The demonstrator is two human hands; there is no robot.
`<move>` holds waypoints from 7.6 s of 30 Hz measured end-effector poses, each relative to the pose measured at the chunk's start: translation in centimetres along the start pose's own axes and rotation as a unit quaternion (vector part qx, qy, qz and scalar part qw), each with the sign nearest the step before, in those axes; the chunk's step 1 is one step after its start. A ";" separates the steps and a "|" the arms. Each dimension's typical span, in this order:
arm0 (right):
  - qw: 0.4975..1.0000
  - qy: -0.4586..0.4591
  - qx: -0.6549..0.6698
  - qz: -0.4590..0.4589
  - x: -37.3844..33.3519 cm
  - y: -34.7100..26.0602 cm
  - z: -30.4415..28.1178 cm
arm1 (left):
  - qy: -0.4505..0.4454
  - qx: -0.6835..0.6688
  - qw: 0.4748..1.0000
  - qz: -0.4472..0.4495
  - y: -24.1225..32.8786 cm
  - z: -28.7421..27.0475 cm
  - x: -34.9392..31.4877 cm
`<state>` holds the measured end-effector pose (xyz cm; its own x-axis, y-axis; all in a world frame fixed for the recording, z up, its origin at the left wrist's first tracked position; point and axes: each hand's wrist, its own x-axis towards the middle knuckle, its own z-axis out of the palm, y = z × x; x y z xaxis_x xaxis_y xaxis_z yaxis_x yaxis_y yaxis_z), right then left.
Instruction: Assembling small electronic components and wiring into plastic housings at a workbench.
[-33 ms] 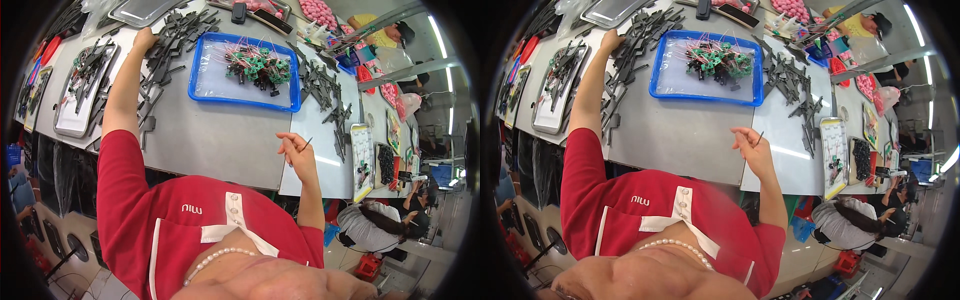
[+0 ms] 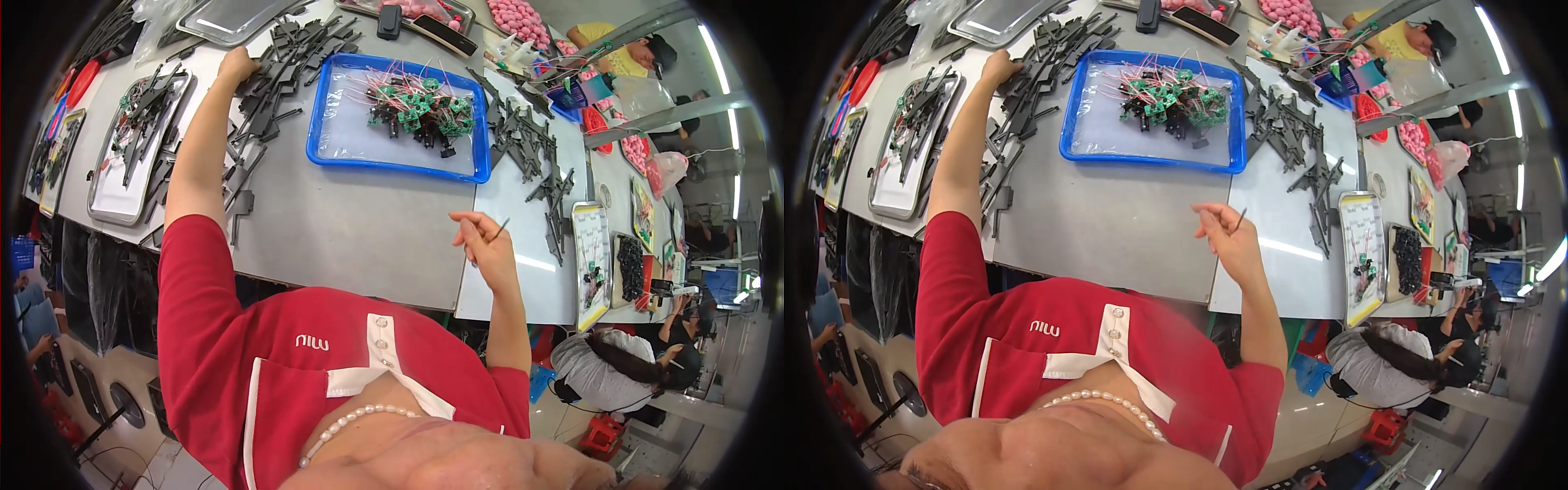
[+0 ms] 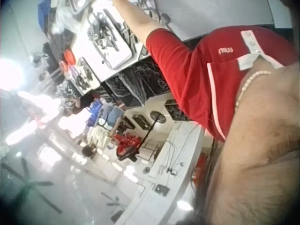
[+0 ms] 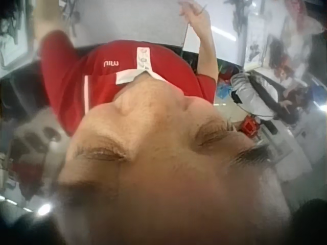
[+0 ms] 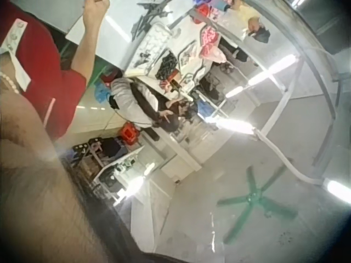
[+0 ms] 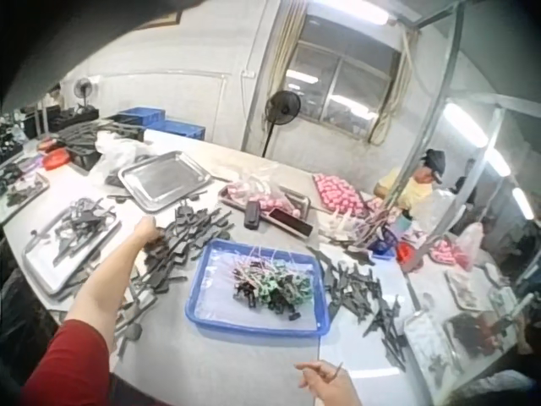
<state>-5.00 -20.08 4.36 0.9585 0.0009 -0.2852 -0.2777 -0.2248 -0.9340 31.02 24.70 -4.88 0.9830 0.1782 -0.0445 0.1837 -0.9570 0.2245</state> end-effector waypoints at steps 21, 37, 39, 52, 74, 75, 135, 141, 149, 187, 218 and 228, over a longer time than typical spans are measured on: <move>0.789 0.179 -0.462 -0.363 16.5 -7.5 6.7 | -0.243 -0.873 0.402 0.132 6.7 -3.3 -22.4; 0.940 0.150 -0.105 -0.288 6.3 -5.7 4.6 | -0.399 -0.808 0.432 0.009 13.9 -0.1 -29.7; 0.922 0.150 -0.177 -0.310 4.2 -3.6 4.9 | -0.376 -0.808 0.454 0.011 14.8 -0.5 -29.6; 0.985 0.052 0.017 -0.164 4.1 -1.6 3.3 | -0.350 -0.671 0.630 0.175 16.9 -0.6 -31.9; 0.984 -0.019 0.010 -0.176 3.1 -3.6 2.4 | -0.331 -0.600 0.710 0.162 13.2 -1.4 -31.4; 0.984 -0.023 0.012 -0.176 3.1 -3.2 2.5 | -0.313 -0.607 0.713 0.159 12.4 -1.3 -31.5; 0.973 0.116 -0.084 -0.180 2.5 0.2 -0.3 | -0.532 -0.649 0.502 0.209 21.2 3.8 -33.4; 0.973 0.101 -0.125 -0.168 2.8 0.2 -0.1 | -0.518 -0.622 0.545 0.216 21.1 3.9 -33.0; 0.989 0.056 -0.044 -0.129 3.0 -0.5 0.1 | -0.476 -0.619 0.589 0.210 21.3 3.0 -33.6; 0.995 -0.032 0.093 -0.032 3.8 -0.5 0.5 | -0.358 -0.695 0.594 0.190 21.3 2.5 -34.2; 0.723 0.153 -0.556 -0.381 2.2 0.0 1.4 | -0.264 -0.683 0.650 0.204 21.0 2.2 -34.1; 0.815 0.097 -0.411 -0.398 2.7 -0.7 0.7 | -0.266 -0.699 0.627 0.216 21.0 1.3 -33.7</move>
<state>-2.22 -19.24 4.09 0.8281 0.3293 0.4537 0.4977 -0.8044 -0.3244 1.73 -1.70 0.04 0.8698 -0.4870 0.0794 0.0895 0.3139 0.9452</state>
